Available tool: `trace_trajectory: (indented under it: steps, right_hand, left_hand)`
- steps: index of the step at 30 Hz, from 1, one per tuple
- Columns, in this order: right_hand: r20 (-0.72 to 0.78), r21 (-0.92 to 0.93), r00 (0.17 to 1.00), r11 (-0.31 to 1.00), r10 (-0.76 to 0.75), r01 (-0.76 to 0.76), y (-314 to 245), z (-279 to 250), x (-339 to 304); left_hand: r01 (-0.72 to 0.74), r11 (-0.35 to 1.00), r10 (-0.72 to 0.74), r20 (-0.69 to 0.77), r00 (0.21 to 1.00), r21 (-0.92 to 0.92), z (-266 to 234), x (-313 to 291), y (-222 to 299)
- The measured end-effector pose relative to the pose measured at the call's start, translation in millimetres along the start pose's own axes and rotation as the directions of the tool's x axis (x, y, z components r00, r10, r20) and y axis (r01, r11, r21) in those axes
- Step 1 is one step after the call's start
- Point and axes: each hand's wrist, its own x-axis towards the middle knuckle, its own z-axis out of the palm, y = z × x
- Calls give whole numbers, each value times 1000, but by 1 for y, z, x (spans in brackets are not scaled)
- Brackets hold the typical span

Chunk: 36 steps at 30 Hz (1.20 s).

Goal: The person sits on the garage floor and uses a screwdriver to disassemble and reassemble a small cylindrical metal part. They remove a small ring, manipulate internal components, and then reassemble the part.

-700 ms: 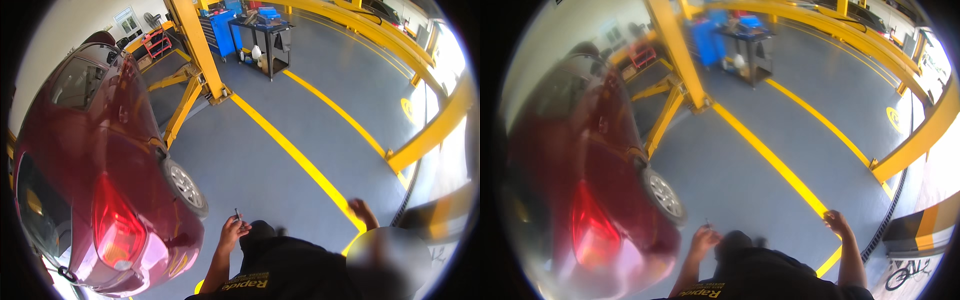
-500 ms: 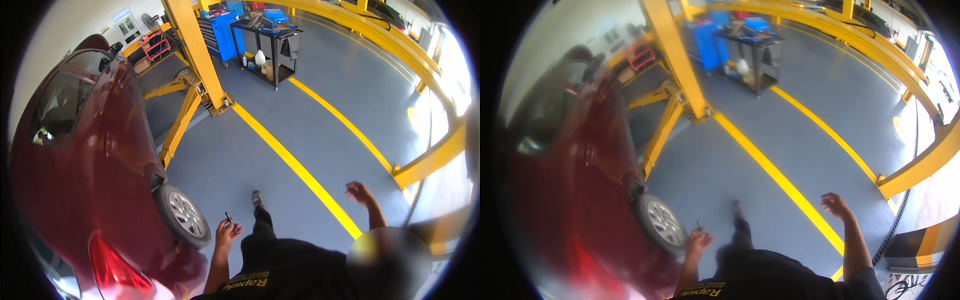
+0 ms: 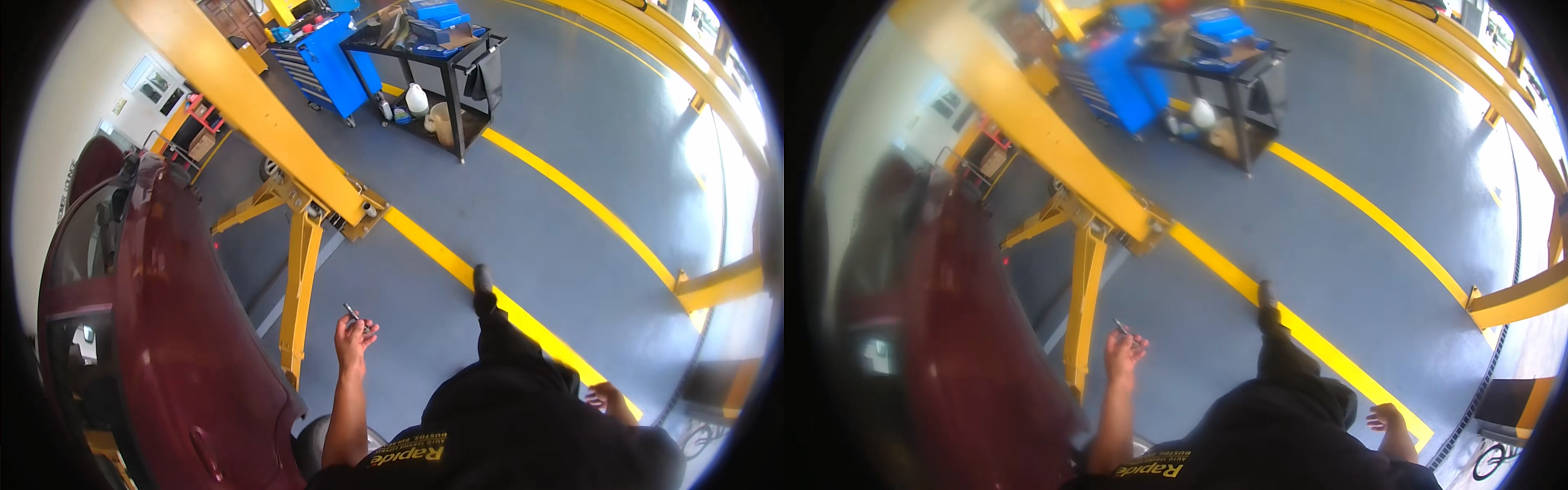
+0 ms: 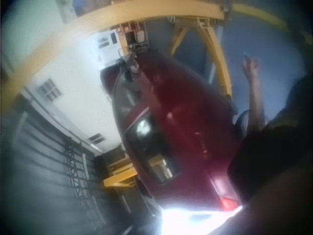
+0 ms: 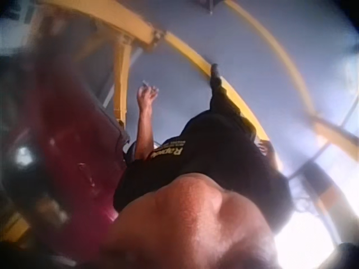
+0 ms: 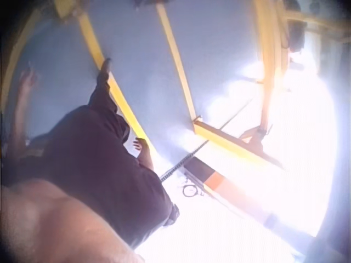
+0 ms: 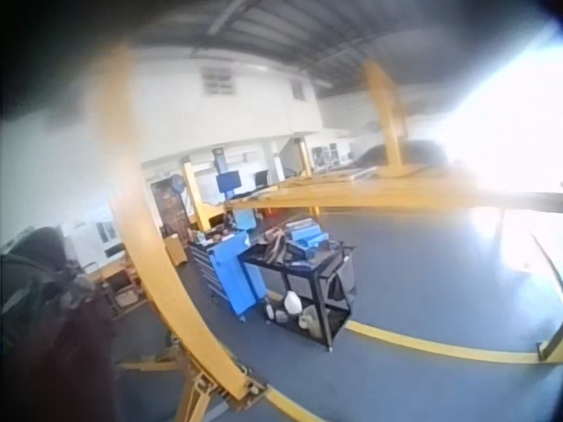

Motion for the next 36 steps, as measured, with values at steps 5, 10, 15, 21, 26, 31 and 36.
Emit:
trace_trajectory:
  steps: [5, 10, 15, 21, 26, 31, 36]
  right_hand:
    - [3, -9, 993, 993, -115, 115, -237, -44, 63]
    - [-55, -103, 889, 889, -454, 447, -611, -14, -19]
    - [-120, -226, 696, 702, -708, 675, -903, 39, -116]
    - [-60, -149, 699, 699, -712, 700, -1075, 125, -108]
    - [167, -313, 706, 642, -689, 700, -1216, 220, -210]
    - [82, -170, 686, 668, -723, 725, -1350, 247, -254]
    - [201, -133, 383, 363, -902, 922, -1549, 279, -285]
  left_hand:
    - [102, 989, -107, -46, 993, -104, 88, 160, 42]
    - [70, 993, -74, -35, 997, -96, 143, 258, 140]
    - [98, 989, -108, -89, 990, -109, 164, 433, 184]
    - [92, 992, -92, 6, 996, -83, 214, 670, 305]
    - [-25, 1000, 26, 98, 995, -8, 294, 848, 467]
    - [-80, 996, 86, 174, 981, -42, 342, 984, 542]
    - [-58, 993, 74, 157, 985, -105, 377, 1100, 565]
